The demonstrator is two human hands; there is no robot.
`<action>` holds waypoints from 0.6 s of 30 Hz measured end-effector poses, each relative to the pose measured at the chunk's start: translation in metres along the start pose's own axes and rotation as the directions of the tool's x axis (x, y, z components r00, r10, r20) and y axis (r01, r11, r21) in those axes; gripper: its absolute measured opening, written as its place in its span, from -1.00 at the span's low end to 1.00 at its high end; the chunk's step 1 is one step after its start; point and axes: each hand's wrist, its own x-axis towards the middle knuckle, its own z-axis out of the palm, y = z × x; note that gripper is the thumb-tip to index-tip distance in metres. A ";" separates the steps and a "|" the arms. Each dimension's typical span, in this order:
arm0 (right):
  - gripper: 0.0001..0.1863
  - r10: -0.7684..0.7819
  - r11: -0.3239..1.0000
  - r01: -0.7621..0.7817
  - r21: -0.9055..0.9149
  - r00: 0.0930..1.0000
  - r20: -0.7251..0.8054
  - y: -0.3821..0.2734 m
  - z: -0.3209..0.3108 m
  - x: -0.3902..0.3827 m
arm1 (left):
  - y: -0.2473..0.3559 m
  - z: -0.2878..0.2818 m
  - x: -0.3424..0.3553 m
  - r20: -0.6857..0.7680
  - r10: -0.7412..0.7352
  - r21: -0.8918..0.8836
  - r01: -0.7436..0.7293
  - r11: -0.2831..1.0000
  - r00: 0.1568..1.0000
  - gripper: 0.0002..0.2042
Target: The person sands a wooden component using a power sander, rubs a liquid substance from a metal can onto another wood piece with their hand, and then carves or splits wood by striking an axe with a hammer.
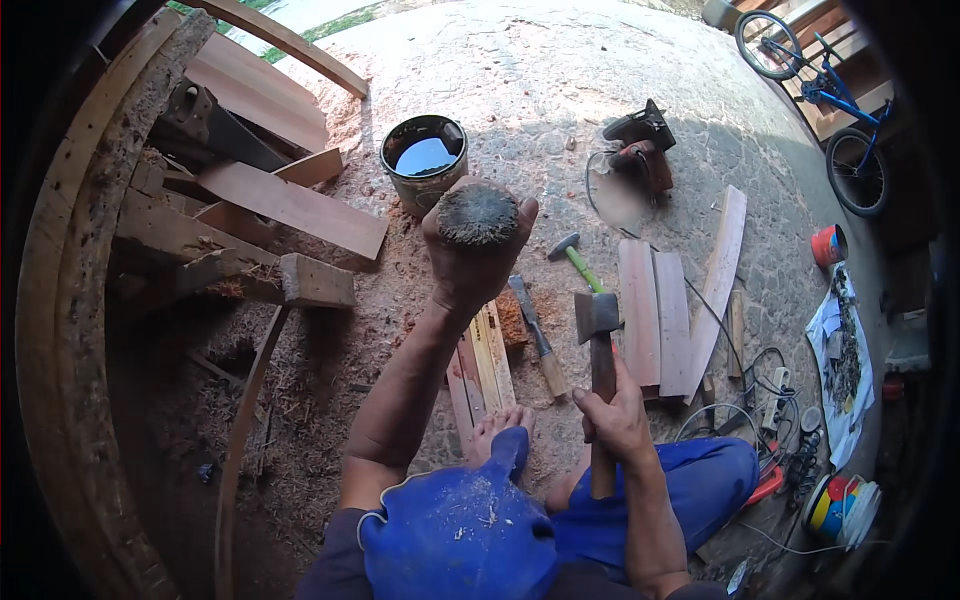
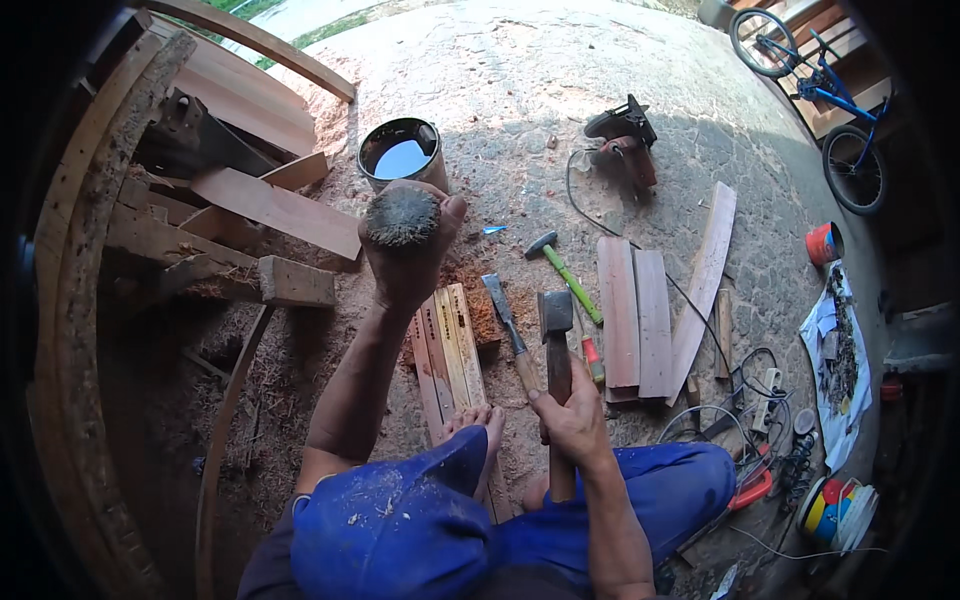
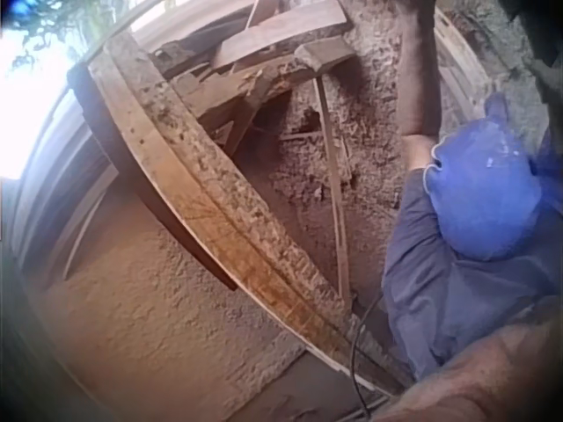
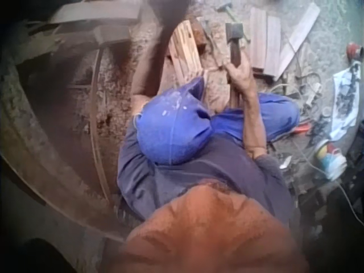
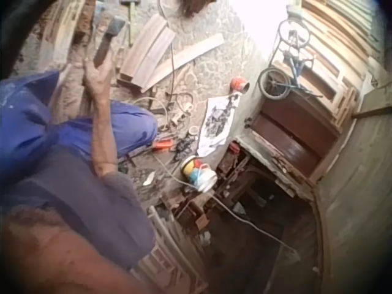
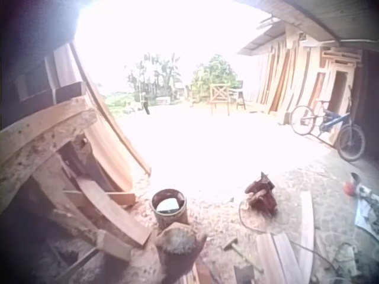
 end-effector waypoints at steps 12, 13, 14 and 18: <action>-0.50 0.066 0.998 -0.066 0.001 0.996 0.057 -0.009 0.006 -0.004 | -0.072 -0.005 -0.050 -0.018 -0.166 -0.054 0.164 0.985 0.986 -0.78; -0.49 0.067 0.998 -0.067 0.005 0.996 0.056 -0.009 0.007 -0.005 | -0.073 -0.006 -0.049 -0.016 -0.153 -0.041 0.152 0.987 0.988 -0.78; -0.49 0.067 0.998 -0.067 0.007 0.996 0.055 -0.008 0.007 -0.005 | -0.073 -0.006 -0.049 -0.015 -0.141 -0.028 0.140 0.990 0.990 -0.78; -0.46 0.071 0.997 -0.072 0.016 0.996 0.047 -0.005 0.006 -0.005 | -0.072 -0.002 -0.049 -0.035 -0.169 -0.096 0.165 0.982 0.985 -0.78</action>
